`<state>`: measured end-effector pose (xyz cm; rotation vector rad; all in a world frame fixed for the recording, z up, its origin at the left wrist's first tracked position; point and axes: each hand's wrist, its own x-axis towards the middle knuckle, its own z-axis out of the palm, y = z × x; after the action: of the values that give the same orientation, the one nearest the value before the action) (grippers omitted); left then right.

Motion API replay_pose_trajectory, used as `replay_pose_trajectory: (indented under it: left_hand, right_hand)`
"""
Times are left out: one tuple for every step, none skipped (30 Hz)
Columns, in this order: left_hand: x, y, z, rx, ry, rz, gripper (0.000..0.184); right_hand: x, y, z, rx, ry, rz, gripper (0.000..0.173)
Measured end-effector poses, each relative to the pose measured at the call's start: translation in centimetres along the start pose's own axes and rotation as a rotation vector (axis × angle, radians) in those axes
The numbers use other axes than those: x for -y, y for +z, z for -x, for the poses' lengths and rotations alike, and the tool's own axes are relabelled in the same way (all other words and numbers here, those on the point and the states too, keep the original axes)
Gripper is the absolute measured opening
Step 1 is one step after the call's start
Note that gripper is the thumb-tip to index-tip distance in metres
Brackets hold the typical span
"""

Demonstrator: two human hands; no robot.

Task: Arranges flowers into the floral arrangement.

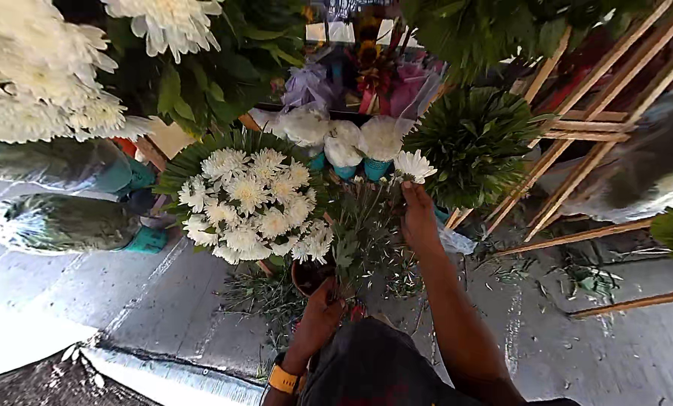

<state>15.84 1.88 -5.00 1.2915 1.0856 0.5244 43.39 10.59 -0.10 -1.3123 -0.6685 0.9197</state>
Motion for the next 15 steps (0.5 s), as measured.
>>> replay_pose_trajectory:
  left_hand:
    - [-0.4,0.4,-0.4,-0.013,-0.08,-0.062,0.04]
    - [-0.6,0.7,-1.0,-0.036,-0.143,-0.109,0.042]
    - [-0.8,0.8,-1.6,-0.072,-0.183,-0.147,0.041]
    - [-1.0,0.8,-2.1,-0.106,-0.203,-0.181,0.041]
    - [-1.2,0.8,-2.4,-0.132,-0.205,-0.201,0.043]
    - [-1.4,0.8,-2.7,-0.146,-0.194,-0.205,0.046]
    - [-1.6,1.0,-3.0,-0.15,-0.17,-0.203,0.056]
    - [-2.0,1.1,-3.1,-0.154,-0.138,-0.209,0.068]
    - [-2.5,1.3,-3.2,-0.162,-0.099,-0.225,0.077]
    - [-3.1,1.6,-3.3,-0.17,-0.053,-0.236,0.082]
    - [-3.7,1.8,-3.3,-0.182,0.0,-0.247,0.081]
    - [-4.4,2.0,-3.3,-0.206,0.066,-0.257,0.074]
    - [-5.2,2.2,-3.3,-0.232,0.139,-0.264,0.063]
    - [-6.0,2.2,-3.2,-0.254,0.217,-0.275,0.049]
    - [-7.0,2.2,-3.1,-0.256,0.28,-0.285,0.034]
  right_hand:
    - [0.8,-0.9,1.1,-0.038,-0.069,0.009,0.032]
    - [1.8,-1.5,2.5,-0.086,-0.173,0.01,0.032]
    - [3.1,-2.0,4.0,-0.136,-0.305,-0.004,0.033]
    - [4.5,-2.6,5.3,-0.194,-0.446,-0.031,0.033]
    - [5.9,-3.4,6.4,-0.257,-0.57,-0.089,0.031]
    - [7.5,-4.4,7.1,-0.314,-0.666,-0.172,0.026]
    - [8.9,-5.3,7.3,-0.344,-0.727,-0.258,0.021]
    - [9.9,-6.1,7.2,-0.36,-0.742,-0.338,0.02]
    - [10.4,-6.6,6.7,-0.349,-0.717,-0.405,0.021]
    - [10.5,-6.7,6.2,-0.311,-0.654,-0.467,0.021]
    - [10.4,-6.4,5.6,-0.257,-0.575,-0.518,0.022]
    - [10.1,-5.8,5.1,-0.202,-0.496,-0.554,0.023]
    - [9.6,-4.9,4.7,-0.14,-0.423,-0.591,0.024]
    - [9.0,-3.8,4.6,-0.095,-0.351,-0.62,0.026]
    - [8.5,-2.8,4.7,-0.059,-0.292,-0.64,0.027]
